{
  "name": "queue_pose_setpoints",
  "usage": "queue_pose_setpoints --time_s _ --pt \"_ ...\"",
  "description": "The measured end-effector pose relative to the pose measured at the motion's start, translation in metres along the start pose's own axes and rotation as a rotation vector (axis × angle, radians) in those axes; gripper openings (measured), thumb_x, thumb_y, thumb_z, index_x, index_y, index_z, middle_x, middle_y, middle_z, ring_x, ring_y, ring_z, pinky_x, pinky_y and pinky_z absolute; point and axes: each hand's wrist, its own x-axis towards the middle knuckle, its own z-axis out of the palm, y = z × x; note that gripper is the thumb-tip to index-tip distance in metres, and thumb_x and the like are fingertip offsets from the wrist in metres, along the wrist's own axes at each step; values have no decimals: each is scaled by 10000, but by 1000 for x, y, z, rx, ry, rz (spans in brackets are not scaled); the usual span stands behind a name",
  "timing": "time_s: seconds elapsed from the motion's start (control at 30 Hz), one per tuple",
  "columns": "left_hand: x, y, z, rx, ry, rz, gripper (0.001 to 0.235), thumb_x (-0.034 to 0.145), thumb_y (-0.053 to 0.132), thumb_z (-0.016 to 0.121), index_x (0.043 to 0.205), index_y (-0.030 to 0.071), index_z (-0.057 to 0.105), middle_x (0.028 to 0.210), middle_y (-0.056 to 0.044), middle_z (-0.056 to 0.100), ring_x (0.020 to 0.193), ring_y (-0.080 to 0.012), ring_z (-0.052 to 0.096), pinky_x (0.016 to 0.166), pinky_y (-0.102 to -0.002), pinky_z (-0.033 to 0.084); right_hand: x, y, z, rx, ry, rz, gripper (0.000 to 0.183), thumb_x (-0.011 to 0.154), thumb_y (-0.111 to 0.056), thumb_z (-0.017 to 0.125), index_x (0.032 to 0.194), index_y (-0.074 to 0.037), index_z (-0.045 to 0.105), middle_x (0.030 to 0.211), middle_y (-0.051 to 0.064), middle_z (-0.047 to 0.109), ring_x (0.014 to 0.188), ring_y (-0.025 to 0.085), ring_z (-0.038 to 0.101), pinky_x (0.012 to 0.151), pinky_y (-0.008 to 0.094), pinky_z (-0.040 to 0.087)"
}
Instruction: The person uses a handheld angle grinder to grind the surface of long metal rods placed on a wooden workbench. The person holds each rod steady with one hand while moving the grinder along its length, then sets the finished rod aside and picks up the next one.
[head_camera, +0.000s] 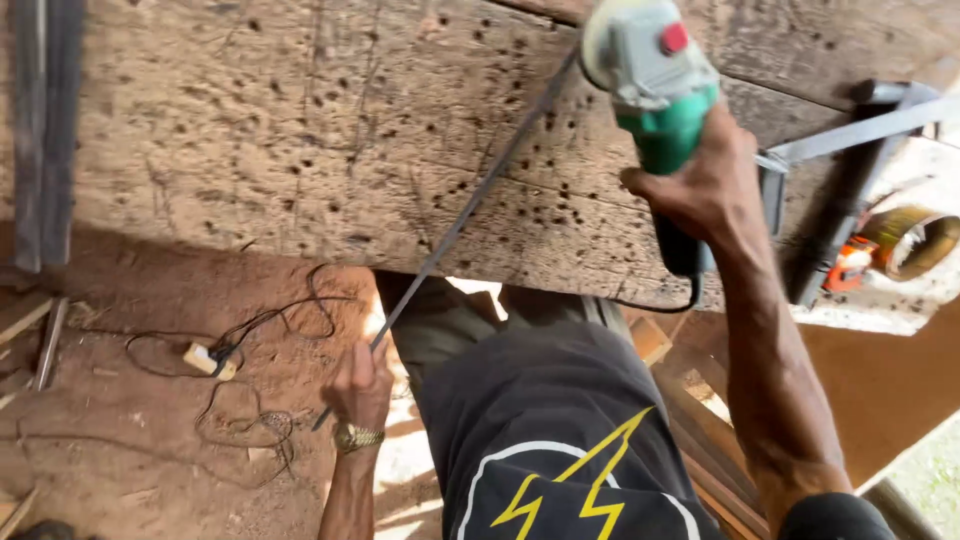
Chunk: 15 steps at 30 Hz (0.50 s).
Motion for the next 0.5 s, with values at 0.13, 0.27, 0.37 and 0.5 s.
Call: queue_pose_setpoints --time_s 0.13,0.27,0.37,0.5 --pt "27 26 -10 -3 59 56 304 952 257 765 819 60 575 681 -80 596 552 -214 582 470 -357 420 -61 -10 35 -14 -39 -2 814 721 -164 911 1394 28 495 1150 187 737 1015 275 741 922 404 620" --pt "16 7 25 21 43 64 371 1013 346 701 791 79 573 625 -41 574 467 -147 526 401 -313 381 -102 -46 73 8 -362 5 709 718 -182 858 1329 -53 520 954 144 757 835 241 756 768 376 638" --pt "-16 -7 37 12 6 30 365 1034 354 675 798 86 602 595 -25 580 422 -126 496 362 -305 356 -121 -67 97 -45 -563 127 653 710 -219 845 1233 -53 491 845 162 729 728 303 737 671 421 610" --pt "-33 -16 25 9 -4 -8 323 1040 327 678 837 81 628 638 -26 634 414 -119 495 354 -306 342 -123 -67 121 -49 -401 -211 695 586 -170 870 1114 16 458 866 246 666 725 458 666 591 546 541"
